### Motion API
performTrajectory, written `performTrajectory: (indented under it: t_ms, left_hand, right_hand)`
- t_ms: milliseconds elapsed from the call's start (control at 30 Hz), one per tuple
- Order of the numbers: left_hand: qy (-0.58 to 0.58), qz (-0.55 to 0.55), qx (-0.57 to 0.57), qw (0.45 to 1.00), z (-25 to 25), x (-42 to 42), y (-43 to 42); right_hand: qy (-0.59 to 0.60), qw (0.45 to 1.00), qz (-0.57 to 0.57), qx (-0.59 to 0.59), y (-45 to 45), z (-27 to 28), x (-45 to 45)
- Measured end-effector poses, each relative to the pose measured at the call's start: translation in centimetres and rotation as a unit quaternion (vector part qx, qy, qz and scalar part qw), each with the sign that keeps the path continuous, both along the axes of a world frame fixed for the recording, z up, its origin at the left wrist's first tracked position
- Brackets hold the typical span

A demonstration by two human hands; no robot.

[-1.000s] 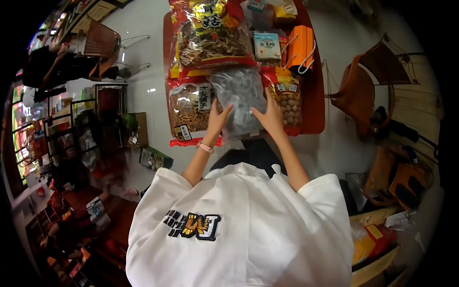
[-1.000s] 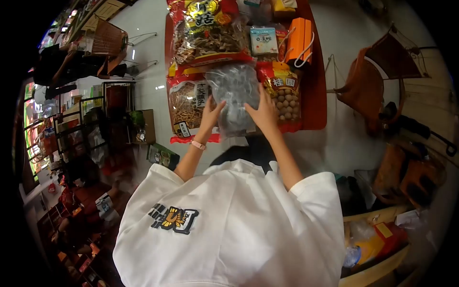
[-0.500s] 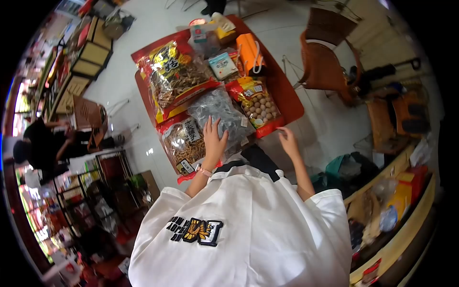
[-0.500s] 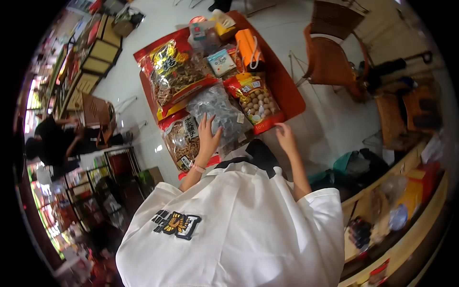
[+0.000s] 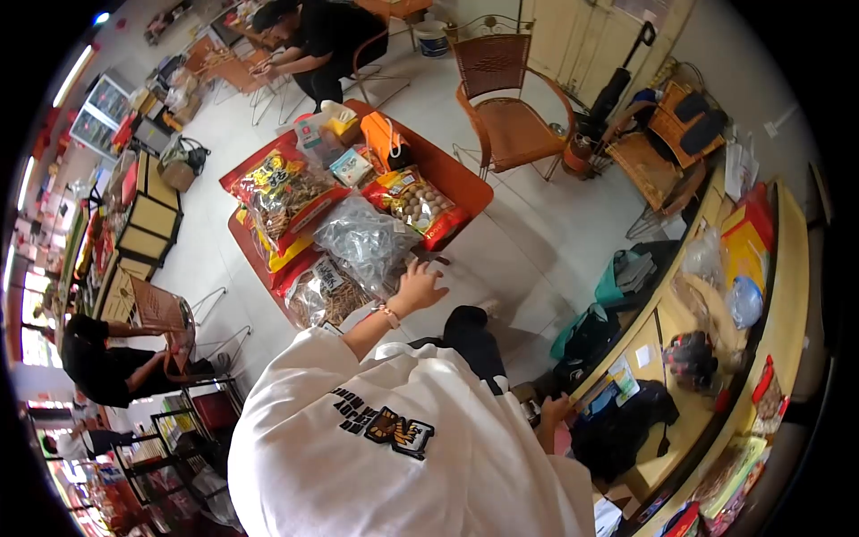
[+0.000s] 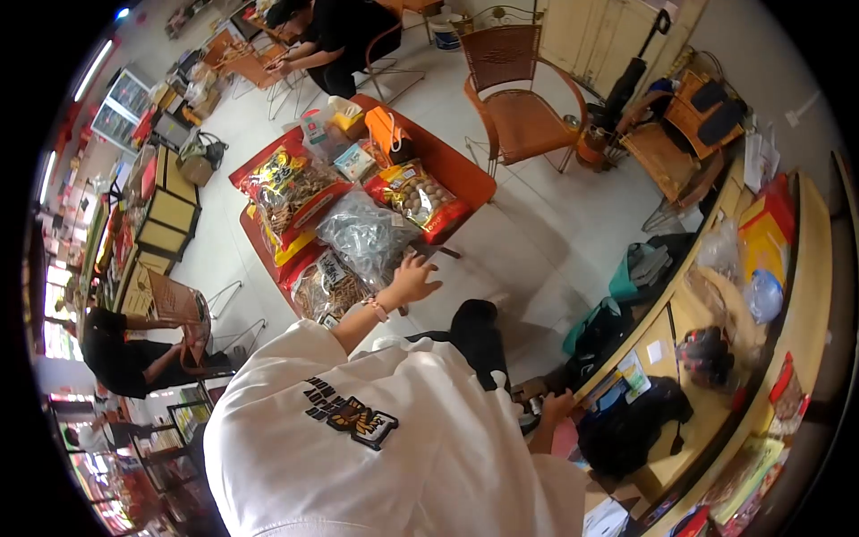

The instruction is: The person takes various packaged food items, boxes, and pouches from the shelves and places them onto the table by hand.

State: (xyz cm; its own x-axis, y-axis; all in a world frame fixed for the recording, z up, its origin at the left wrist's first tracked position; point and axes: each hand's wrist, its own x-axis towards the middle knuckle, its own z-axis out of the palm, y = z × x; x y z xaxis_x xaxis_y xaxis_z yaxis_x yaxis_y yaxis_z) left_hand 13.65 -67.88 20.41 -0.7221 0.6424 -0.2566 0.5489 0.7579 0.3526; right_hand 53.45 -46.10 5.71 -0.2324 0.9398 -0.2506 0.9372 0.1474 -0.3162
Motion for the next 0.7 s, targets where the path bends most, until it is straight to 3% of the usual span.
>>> performTrajectory:
  t_ms: [67,133,267,367,467,567,600,633,700]
  left_hand:
    - [-0.021,-0.046,0.001,0.999,1.2,2.9,2.8]
    - [-0.046,-0.108,0.007,0.993,1.6,5.8,5.8]
    - [-0.082,-0.218,0.016,0.972,1.8,12.7,11.7]
    - [-0.14,-0.263,-0.018,0.954,1.9,16.8,15.6]
    - [-0.147,-0.338,-0.103,0.924,1.7,20.7,20.3]
    - [-0.132,-0.409,-0.029,0.902,0.7,25.1,24.4]
    - [-0.12,-0.437,0.006,0.891,0.6,26.1,26.6]
    - [-0.143,-0.425,0.046,0.893,4.0,27.9,27.9]
    - [-0.198,-0.486,0.091,0.846,5.4,30.5,31.3]
  right_hand:
    - [-0.071,0.989,-0.065,0.116,-1.9,-1.9,3.5]
    - [-0.086,0.98,-0.116,0.134,-2.8,-2.4,6.0]
    - [-0.019,0.988,-0.142,-0.063,-2.8,-3.9,9.0]
    - [0.066,0.964,-0.16,-0.203,-1.9,-5.1,11.3]
    - [0.181,0.903,-0.21,-0.327,-0.6,-5.5,13.3]
    - [0.31,0.819,-0.265,-0.404,2.3,-5.8,13.9]
    - [0.355,0.808,-0.265,-0.389,4.1,-5.5,13.6]
    - [0.358,0.838,-0.241,-0.334,5.1,0.5,12.0]
    - [0.447,0.873,-0.102,-0.164,7.5,-4.0,13.0]
